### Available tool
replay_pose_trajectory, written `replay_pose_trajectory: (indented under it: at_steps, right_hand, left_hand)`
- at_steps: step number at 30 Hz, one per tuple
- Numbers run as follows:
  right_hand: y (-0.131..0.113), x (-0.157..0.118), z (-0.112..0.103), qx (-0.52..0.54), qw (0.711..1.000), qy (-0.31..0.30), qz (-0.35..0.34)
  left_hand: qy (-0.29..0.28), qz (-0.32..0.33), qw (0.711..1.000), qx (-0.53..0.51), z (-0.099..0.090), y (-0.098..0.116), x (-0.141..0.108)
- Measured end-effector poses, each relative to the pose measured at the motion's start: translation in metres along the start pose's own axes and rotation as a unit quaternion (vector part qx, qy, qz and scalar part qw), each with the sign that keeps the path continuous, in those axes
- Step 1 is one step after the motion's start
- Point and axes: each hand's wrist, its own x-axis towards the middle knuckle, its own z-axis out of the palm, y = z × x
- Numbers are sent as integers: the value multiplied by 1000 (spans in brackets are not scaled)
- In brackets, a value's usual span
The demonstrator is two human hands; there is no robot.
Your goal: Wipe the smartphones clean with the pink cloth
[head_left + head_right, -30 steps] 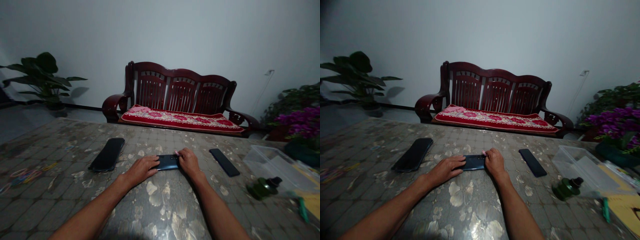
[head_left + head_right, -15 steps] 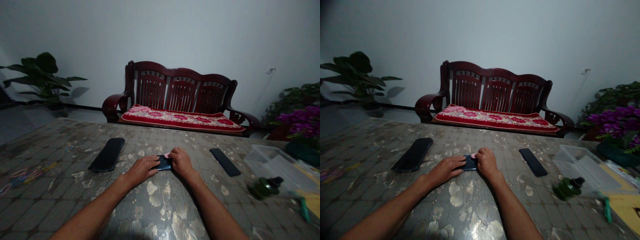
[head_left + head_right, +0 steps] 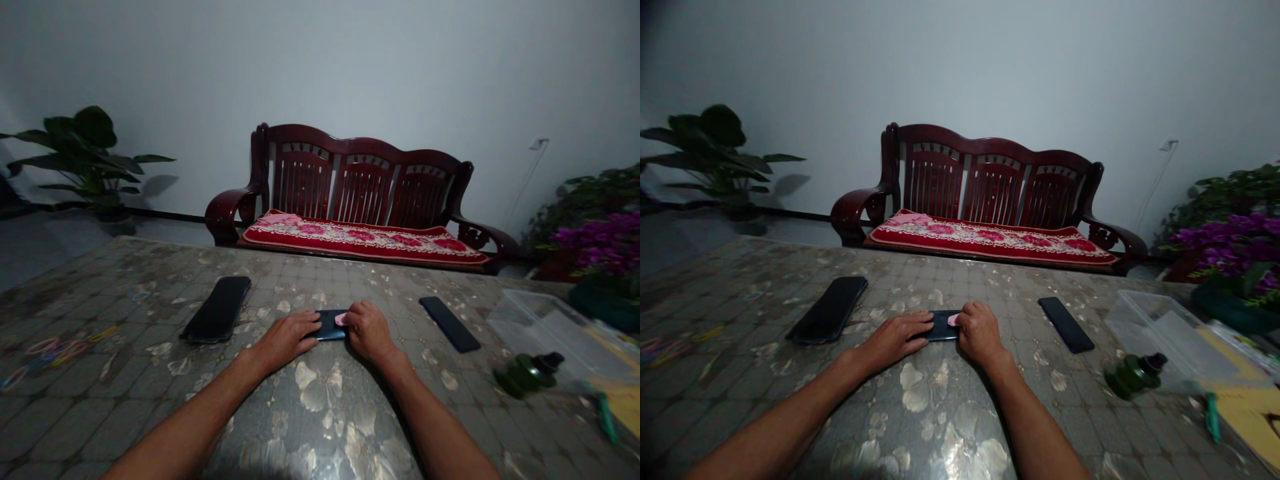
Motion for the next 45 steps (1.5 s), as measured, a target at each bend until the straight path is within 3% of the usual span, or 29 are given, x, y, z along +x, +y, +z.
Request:
replay_pose_trajectory:
  at_steps: [10, 19, 29, 37, 45]
  right_hand:
    - [-4, -6, 4, 12, 1000, 17, -1]
    - [14, -15, -5, -60, 992, 26, 107]
    - [-6, -12, 7, 14, 999, 25, 14]
    - [13, -16, 4, 20, 993, 51, 103]
    - [-1, -15, 4, 82, 996, 25, 6]
  left_hand:
    - [-4, -6, 1000, 7, -2, 3, 1]
    - [-12, -15, 1000, 16, -4, 6, 1]
    - [-1, -20, 1000, 5, -2, 5, 0]
    - [-6, -30, 1000, 1, 0, 5, 0]
    - [5, -27, 1000, -2, 3, 2, -1]
